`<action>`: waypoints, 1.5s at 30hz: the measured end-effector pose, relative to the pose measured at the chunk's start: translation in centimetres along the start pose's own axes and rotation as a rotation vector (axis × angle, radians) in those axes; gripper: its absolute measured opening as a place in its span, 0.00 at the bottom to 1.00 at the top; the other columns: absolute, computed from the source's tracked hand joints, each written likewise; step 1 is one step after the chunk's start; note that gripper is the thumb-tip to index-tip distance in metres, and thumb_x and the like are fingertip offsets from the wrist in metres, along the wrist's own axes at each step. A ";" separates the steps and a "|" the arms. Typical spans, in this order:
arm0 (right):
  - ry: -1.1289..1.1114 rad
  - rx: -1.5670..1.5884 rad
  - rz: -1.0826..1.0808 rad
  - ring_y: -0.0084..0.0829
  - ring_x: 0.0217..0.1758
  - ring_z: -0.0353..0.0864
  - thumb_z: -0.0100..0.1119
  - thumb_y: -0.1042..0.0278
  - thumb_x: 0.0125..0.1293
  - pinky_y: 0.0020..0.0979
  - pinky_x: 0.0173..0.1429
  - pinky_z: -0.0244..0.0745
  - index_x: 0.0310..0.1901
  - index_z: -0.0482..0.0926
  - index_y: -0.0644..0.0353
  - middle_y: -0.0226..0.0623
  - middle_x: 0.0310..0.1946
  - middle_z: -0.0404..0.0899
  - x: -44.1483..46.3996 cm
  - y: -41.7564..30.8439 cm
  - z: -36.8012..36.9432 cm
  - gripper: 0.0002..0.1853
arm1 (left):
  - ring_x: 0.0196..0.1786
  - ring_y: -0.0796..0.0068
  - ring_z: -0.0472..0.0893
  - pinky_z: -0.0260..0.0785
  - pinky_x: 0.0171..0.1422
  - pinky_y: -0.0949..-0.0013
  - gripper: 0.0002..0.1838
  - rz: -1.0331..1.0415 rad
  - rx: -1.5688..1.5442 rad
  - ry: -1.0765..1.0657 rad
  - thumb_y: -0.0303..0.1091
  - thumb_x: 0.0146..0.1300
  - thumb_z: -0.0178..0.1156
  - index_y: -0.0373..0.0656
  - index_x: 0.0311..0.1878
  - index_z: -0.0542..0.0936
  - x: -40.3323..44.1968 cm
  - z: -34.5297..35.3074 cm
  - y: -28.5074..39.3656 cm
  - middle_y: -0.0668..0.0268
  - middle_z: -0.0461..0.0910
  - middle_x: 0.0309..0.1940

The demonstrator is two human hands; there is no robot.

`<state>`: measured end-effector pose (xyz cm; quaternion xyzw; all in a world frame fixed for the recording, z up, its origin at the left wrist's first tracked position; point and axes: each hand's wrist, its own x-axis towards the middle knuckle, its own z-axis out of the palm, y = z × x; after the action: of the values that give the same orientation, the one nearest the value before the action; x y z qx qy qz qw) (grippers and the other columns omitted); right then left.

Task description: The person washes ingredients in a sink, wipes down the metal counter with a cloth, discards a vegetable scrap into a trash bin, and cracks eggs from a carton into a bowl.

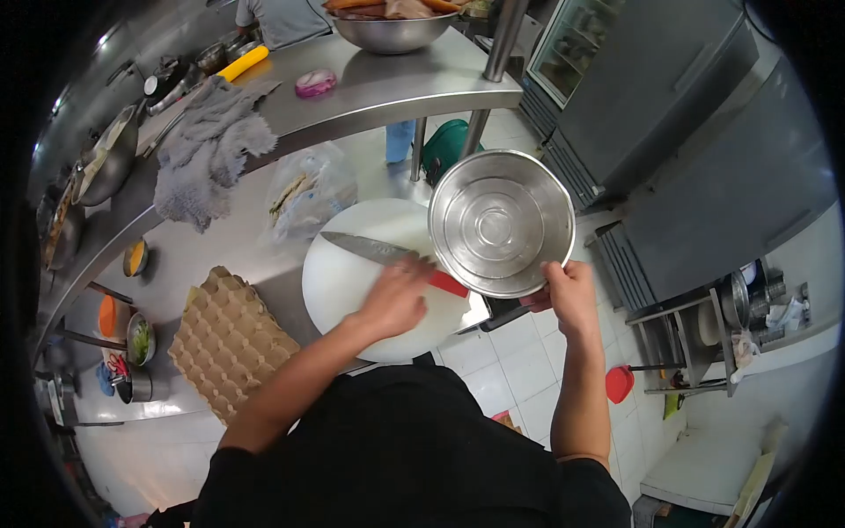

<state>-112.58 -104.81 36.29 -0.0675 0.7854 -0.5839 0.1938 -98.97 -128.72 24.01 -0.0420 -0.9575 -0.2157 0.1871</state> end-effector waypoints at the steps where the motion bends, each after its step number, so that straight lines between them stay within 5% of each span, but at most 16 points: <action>1: 0.010 0.009 0.007 0.36 0.19 0.85 0.49 0.68 0.66 0.28 0.19 0.79 0.31 0.78 0.75 0.45 0.21 0.81 0.4 0.2 -0.4 0.15 | 0.63 0.51 0.71 0.54 0.73 0.48 0.24 0.112 0.117 0.036 0.28 0.57 0.55 0.36 0.59 0.74 0.9 3.4 0.0 0.52 0.74 0.59; 5: -0.114 0.018 0.063 0.37 0.19 0.85 0.49 0.68 0.66 0.29 0.19 0.79 0.32 0.78 0.75 0.44 0.20 0.80 2.5 2.7 -0.8 0.16 | 0.62 0.53 0.70 0.51 0.72 0.43 0.20 0.033 0.138 -0.220 0.28 0.61 0.52 0.41 0.57 0.76 -0.2 5.5 0.1 0.54 0.74 0.58; 11: -0.327 0.093 0.276 0.38 0.20 0.85 0.51 0.64 0.69 0.30 0.19 0.79 0.32 0.76 0.72 0.42 0.22 0.78 4.8 6.1 4.3 0.16 | 0.73 0.37 0.58 0.46 0.76 0.38 0.15 -0.374 0.184 -0.085 0.32 0.55 0.62 0.43 0.47 0.77 -8.2 -0.8 1.8 0.44 0.62 0.69; 14: -0.433 0.094 0.277 0.39 0.22 0.85 0.52 0.60 0.71 0.30 0.19 0.79 0.32 0.75 0.71 0.48 0.28 0.81 5.5 7.2 7.3 0.19 | 0.75 0.28 0.51 0.44 0.77 0.37 0.18 -0.620 -0.010 0.093 0.32 0.52 0.65 0.41 0.48 0.78 -10.7 0.3 1.7 0.38 0.51 0.74; 15: -0.452 0.102 0.289 0.38 0.22 0.85 0.51 0.57 0.72 0.30 0.20 0.79 0.33 0.76 0.72 0.48 0.28 0.81 5.4 7.1 7.9 0.21 | 0.74 0.30 0.54 0.51 0.76 0.42 0.25 -0.643 0.027 0.112 0.27 0.54 0.61 0.41 0.58 0.74 -11.1 0.8 1.4 0.36 0.47 0.75; 18: -0.522 0.084 0.291 0.37 0.23 0.85 0.45 0.45 0.74 0.31 0.22 0.79 0.36 0.77 0.72 0.49 0.30 0.83 5.7 7.1 8.1 0.30 | 0.71 0.32 0.59 0.60 0.71 0.49 0.36 -0.925 -0.176 0.259 0.23 0.52 0.59 0.42 0.69 0.65 -10.6 0.3 1.8 0.34 0.47 0.74; 19: -0.567 0.054 0.295 0.38 0.23 0.85 0.43 0.41 0.74 0.31 0.22 0.78 0.36 0.76 0.71 0.49 0.31 0.83 6.0 7.8 7.6 0.32 | 0.65 0.35 0.68 0.69 0.62 0.52 0.42 -0.993 -0.081 0.183 0.20 0.51 0.57 0.41 0.73 0.58 -10.7 -0.5 1.5 0.33 0.54 0.71; 22: -0.581 -0.027 0.289 0.39 0.25 0.85 0.36 0.33 0.73 0.33 0.24 0.77 0.33 0.76 0.67 0.50 0.34 0.84 6.0 9.4 6.5 0.37 | 0.55 0.35 0.74 0.71 0.55 0.50 0.42 -0.856 0.242 0.242 0.19 0.50 0.55 0.42 0.74 0.58 -13.0 -1.4 -1.7 0.34 0.63 0.65; 23: -0.589 -0.009 0.273 0.39 0.26 0.85 0.37 0.32 0.72 0.33 0.25 0.78 0.32 0.75 0.66 0.51 0.34 0.84 5.8 9.9 6.2 0.37 | 0.50 0.37 0.77 0.71 0.53 0.49 0.38 -0.954 0.174 0.292 0.22 0.51 0.57 0.39 0.70 0.62 -13.3 -2.1 -2.3 0.37 0.71 0.56; 26: -0.589 0.133 0.256 0.38 0.28 0.85 0.38 0.33 0.72 0.34 0.29 0.79 0.32 0.74 0.65 0.51 0.36 0.85 4.0 11.0 5.8 0.35 | 0.51 0.39 0.77 0.70 0.56 0.50 0.34 -1.221 -0.175 0.192 0.28 0.52 0.61 0.35 0.65 0.66 -14.5 -4.8 -3.9 0.39 0.75 0.52; 30: -0.517 0.001 0.216 0.36 0.28 0.85 0.40 0.43 0.75 0.31 0.29 0.78 0.35 0.75 0.64 0.49 0.36 0.85 1.4 12.1 5.9 0.29 | 0.49 0.45 0.81 0.73 0.54 0.52 0.30 -1.279 -0.186 0.476 0.34 0.58 0.63 0.35 0.64 0.69 -15.6 -4.9 -4.7 0.43 0.79 0.46; 36: -0.585 -0.219 0.054 0.30 0.33 0.86 0.46 0.52 0.77 0.29 0.35 0.78 0.40 0.80 0.67 0.42 0.36 0.85 -0.6 13.6 8.0 0.23 | 0.55 0.34 0.75 0.70 0.61 0.51 0.41 -1.377 0.021 0.339 0.25 0.59 0.56 0.22 0.72 0.48 -13.9 -4.8 -7.7 0.28 0.61 0.60; 45: -0.449 -0.394 -0.106 0.30 0.29 0.86 0.54 0.60 0.71 0.31 0.37 0.78 0.35 0.81 0.70 0.42 0.27 0.85 -1.8 13.7 8.6 0.17 | 0.60 0.37 0.72 0.67 0.67 0.54 0.43 -1.444 -0.057 0.171 0.25 0.59 0.56 0.22 0.73 0.45 -13.7 -1.4 -12.5 0.33 0.59 0.61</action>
<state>-106.01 -107.62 21.65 -0.2723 0.8163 -0.4003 0.3151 -87.83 -140.64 15.06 0.6124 -0.7225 -0.3129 0.0710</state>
